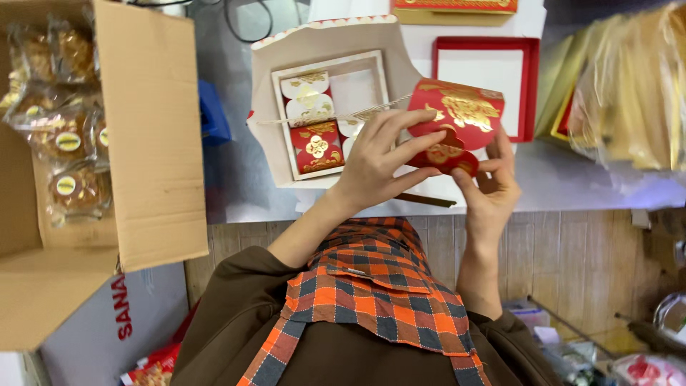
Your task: The person opens a red and gold decorative gift box, removes the lid, and takes out several individually wrapped items. They place the items into a red tray, then return them to the box and close it. The process is repeated with another box.
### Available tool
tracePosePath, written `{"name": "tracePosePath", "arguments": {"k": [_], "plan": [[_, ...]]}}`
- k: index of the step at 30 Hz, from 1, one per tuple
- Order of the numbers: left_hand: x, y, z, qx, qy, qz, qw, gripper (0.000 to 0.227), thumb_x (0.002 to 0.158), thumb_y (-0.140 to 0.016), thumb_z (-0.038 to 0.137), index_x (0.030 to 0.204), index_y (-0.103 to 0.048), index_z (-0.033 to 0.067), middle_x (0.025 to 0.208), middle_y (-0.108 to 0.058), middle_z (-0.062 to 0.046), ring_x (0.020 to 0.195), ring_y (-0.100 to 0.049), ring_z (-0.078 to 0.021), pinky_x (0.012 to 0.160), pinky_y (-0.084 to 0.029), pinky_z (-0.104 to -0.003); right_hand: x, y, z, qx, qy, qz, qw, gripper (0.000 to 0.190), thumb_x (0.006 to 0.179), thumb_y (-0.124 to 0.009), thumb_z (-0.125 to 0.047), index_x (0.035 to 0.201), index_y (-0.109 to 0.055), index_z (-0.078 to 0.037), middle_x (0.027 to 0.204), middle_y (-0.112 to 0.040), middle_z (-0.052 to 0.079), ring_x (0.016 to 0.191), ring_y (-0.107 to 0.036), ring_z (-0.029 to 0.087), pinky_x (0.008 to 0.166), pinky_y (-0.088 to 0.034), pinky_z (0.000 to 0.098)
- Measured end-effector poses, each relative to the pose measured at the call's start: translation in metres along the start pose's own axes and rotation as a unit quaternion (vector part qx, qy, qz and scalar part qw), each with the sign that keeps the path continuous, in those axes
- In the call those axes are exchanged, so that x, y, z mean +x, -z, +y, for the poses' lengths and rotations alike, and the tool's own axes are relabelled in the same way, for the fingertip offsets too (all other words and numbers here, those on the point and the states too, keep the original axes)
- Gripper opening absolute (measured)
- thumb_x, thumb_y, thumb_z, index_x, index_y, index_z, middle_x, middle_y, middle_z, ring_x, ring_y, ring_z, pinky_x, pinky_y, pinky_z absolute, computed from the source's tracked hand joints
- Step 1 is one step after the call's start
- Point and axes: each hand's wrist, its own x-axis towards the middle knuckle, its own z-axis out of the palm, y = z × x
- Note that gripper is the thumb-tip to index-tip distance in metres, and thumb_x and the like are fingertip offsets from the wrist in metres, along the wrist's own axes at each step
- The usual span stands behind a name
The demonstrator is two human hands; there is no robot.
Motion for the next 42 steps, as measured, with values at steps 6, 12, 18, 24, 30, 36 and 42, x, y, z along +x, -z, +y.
{"name": "tracePosePath", "arguments": {"k": [6,12,18,24,30,36,42], "plan": [[0.006,-0.02,0.012,-0.019,0.007,-0.014,1.0,0.062,0.087,-0.086,0.033,0.139,-0.062,0.0111,0.133,-0.06,-0.005,0.121,-0.058,-0.0278,0.104,-0.049,-0.04,-0.014,0.006,-0.01,-0.011,0.005,0.015,1.0,0.017,0.094,-0.077,0.003,0.094,-0.06,-0.001,0.168,-0.038,0.024,0.162,-0.036,0.039,0.132,-0.036,0.049],[0.022,-0.042,0.017,0.023,0.014,-0.013,1.0,0.027,0.089,-0.081,0.019,0.113,-0.071,0.0117,0.106,-0.067,-0.001,0.098,-0.062,-0.0215,0.085,-0.045,-0.039,0.002,0.045,-0.009,-0.012,-0.015,-0.038,0.999,0.013,0.092,-0.079,-0.001,0.098,-0.067,-0.001,0.167,-0.036,0.025,0.16,-0.035,0.037,0.132,-0.033,0.0501],[0.032,-0.081,0.025,-0.063,0.089,-0.041,0.993,0.018,0.088,-0.081,0.016,0.096,-0.068,0.0078,0.083,-0.066,-0.002,0.07,-0.059,-0.0183,0.072,-0.043,-0.035,0.032,0.093,-0.007,-0.017,-0.025,-0.08,0.996,0.011,0.097,-0.076,-0.008,0.104,-0.07,0.0,0.167,-0.04,0.026,0.159,-0.039,0.035,0.13,-0.035,0.0451],[0.035,-0.117,0.041,-0.02,0.092,-0.021,0.995,0.019,0.09,-0.082,0.017,0.098,-0.067,0.0079,0.092,-0.068,-0.003,0.077,-0.062,-0.0201,0.073,-0.047,-0.036,0.055,0.132,0.002,-0.038,-0.058,-0.165,0.984,0.017,0.095,-0.075,-0.012,0.108,-0.075,0.0,0.165,-0.042,0.022,0.15,-0.044,0.032,0.121,-0.039,0.0428],[0.051,-0.098,0.052,0.023,-0.086,-0.07,0.994,0.033,0.076,-0.082,0.024,0.088,-0.057,0.0073,0.123,-0.064,-0.02,0.118,-0.06,-0.0397,0.104,-0.044,-0.046,0.074,0.158,0.012,-0.03,-0.02,-0.298,0.954,0.016,0.097,-0.074,-0.014,0.101,-0.072,0.001,0.159,-0.05,0.022,0.155,-0.042,0.033,0.128,-0.033,0.0447],[0.028,-0.122,0.042,0.002,0.005,-0.077,0.997,0.038,0.09,-0.087,0.028,0.103,-0.059,0.0071,0.104,-0.062,-0.005,0.11,-0.062,-0.0291,0.117,-0.044,-0.048,0.074,0.154,0.03,0.038,0.009,-0.246,0.969,0.022,0.101,-0.07,-0.019,0.091,-0.062,-0.001,0.134,-0.067,0.02,0.146,-0.052,0.033,0.132,-0.031,0.0513],[0.012,-0.12,0.033,-0.185,0.107,-0.032,0.976,0.052,0.067,-0.093,0.03,0.1,-0.059,0.0073,0.1,-0.058,-0.005,0.104,-0.06,-0.0237,0.121,-0.045,-0.049,0.087,0.151,0.052,0.187,0.01,-0.265,0.946,0.038,0.099,-0.068,-0.034,0.079,-0.053,-0.006,0.106,-0.066,0.014,0.127,-0.058,0.029,0.135,-0.026,0.0545]]}}
